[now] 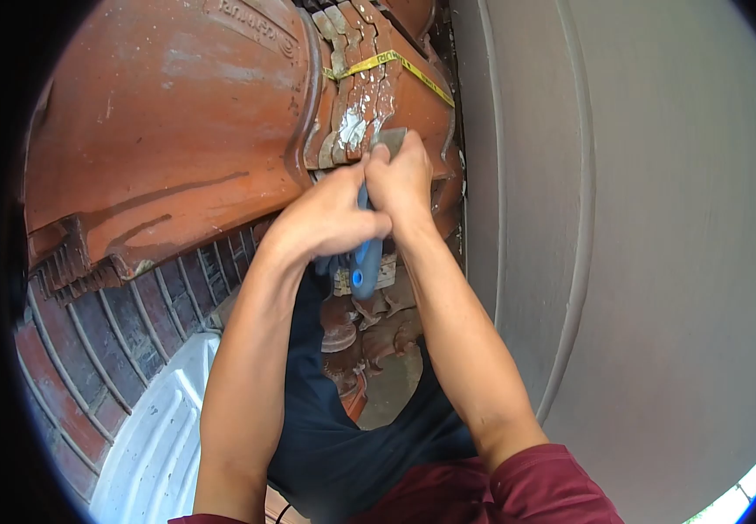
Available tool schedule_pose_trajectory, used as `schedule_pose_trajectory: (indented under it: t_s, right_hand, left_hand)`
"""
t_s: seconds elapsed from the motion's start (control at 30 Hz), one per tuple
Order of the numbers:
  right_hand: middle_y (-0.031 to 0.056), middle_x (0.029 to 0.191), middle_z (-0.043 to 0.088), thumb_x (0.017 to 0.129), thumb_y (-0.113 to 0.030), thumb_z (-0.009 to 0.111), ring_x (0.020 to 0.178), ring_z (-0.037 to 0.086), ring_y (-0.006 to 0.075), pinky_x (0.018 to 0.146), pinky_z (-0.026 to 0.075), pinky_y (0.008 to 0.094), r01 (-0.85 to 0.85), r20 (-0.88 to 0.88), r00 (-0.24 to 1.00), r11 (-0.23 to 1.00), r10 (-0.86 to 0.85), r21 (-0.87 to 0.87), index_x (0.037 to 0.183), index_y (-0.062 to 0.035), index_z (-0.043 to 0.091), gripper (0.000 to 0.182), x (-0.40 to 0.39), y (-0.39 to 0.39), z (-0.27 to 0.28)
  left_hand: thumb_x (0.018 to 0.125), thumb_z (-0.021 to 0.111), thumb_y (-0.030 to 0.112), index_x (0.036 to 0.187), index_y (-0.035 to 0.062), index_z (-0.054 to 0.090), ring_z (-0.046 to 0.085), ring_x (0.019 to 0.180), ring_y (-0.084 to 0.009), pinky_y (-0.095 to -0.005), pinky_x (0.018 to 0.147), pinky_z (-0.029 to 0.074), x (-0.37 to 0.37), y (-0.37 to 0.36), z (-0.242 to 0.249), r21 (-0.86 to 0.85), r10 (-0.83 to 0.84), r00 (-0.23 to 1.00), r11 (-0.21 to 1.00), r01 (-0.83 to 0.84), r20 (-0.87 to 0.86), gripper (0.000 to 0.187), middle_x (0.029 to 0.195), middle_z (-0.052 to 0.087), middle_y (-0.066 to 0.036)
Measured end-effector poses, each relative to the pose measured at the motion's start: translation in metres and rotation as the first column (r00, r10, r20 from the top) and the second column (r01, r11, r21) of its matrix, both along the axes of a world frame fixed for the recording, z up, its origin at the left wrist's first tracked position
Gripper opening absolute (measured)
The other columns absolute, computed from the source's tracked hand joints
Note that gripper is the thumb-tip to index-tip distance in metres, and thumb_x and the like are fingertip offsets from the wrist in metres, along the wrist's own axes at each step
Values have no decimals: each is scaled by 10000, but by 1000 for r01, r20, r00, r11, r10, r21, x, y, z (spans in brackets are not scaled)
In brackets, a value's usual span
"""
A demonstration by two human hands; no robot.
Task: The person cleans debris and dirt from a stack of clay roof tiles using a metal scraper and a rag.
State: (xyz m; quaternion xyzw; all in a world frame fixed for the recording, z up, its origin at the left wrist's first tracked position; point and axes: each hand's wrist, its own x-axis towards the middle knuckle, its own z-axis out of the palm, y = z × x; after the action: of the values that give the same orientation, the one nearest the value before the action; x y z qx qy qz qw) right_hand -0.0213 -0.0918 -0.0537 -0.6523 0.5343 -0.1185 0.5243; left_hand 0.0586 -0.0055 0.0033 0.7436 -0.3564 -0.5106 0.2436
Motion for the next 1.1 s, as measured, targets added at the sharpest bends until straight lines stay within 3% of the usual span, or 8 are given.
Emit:
schedule_pose_trajectory:
  t_s: [0.07,0.2,0.33,0.47,0.6,0.73,0.97,1.1]
  right_hand:
    - [275,957,684,894,-121,622,927,689,406,827,523,464,-7,19,1000,999,6,33,994,62,576,214,-6,1,-3]
    - [266,961,677,889,-115,623,913,689,387,815,522,468,41,2,999,998,-41,56,1010,60,571,219,6,0,5]
    - [263,959,676,878,-110,621,902,687,391,810,523,464,14,15,1000,999,-15,32,996,66,568,218,-3,5,1]
    - [258,960,680,874,-111,608,911,685,392,823,521,461,52,-2,999,995,-52,87,993,70,569,220,14,-4,-1]
    - [253,953,680,868,-99,608,900,684,385,829,519,455,48,31,998,996,-51,75,990,70,568,212,3,3,-9]
    - [253,959,672,870,-94,605,919,675,388,835,514,453,92,51,994,988,-99,121,985,65,568,200,15,-2,3]
    - [253,938,670,859,-84,613,886,677,372,817,515,458,115,104,985,978,-134,176,989,69,561,208,3,6,-7]
    - [249,946,674,863,-80,611,900,684,351,814,517,453,126,72,988,980,-138,152,990,69,562,201,15,1,1]
  left_hand:
    - [708,674,114,1297,-122,536,661,801,-213,-339,744,528,-4,3,-6,8,-32,996,999,31,86,649,901,693,-165]
    - [688,692,144,1219,-107,586,685,847,-264,-366,803,528,14,-6,12,142,28,982,990,-1,-189,596,896,701,-205]
    - [694,679,126,1133,-82,625,665,779,-200,-328,734,525,1,3,-3,17,4,1000,1000,-4,-3,488,858,702,-148]
    - [684,682,138,1126,-89,633,666,785,-220,-345,742,524,15,-4,3,69,100,972,994,-87,-212,500,851,698,-156]
    - [680,677,109,1046,-81,646,646,733,-181,-317,688,513,5,0,0,69,29,999,997,-27,-37,414,812,692,-123]
    - [663,691,136,1018,-79,660,657,740,-198,-336,701,518,16,-3,0,71,117,981,992,-107,-155,416,796,692,-133]
    - [656,685,128,1012,-92,657,654,729,-203,-337,694,519,6,1,1,29,64,998,998,-63,-21,420,790,694,-145]
    - [653,676,103,1048,-95,645,639,706,-194,-342,670,517,18,-4,5,96,100,980,992,-84,-171,444,754,672,-121]
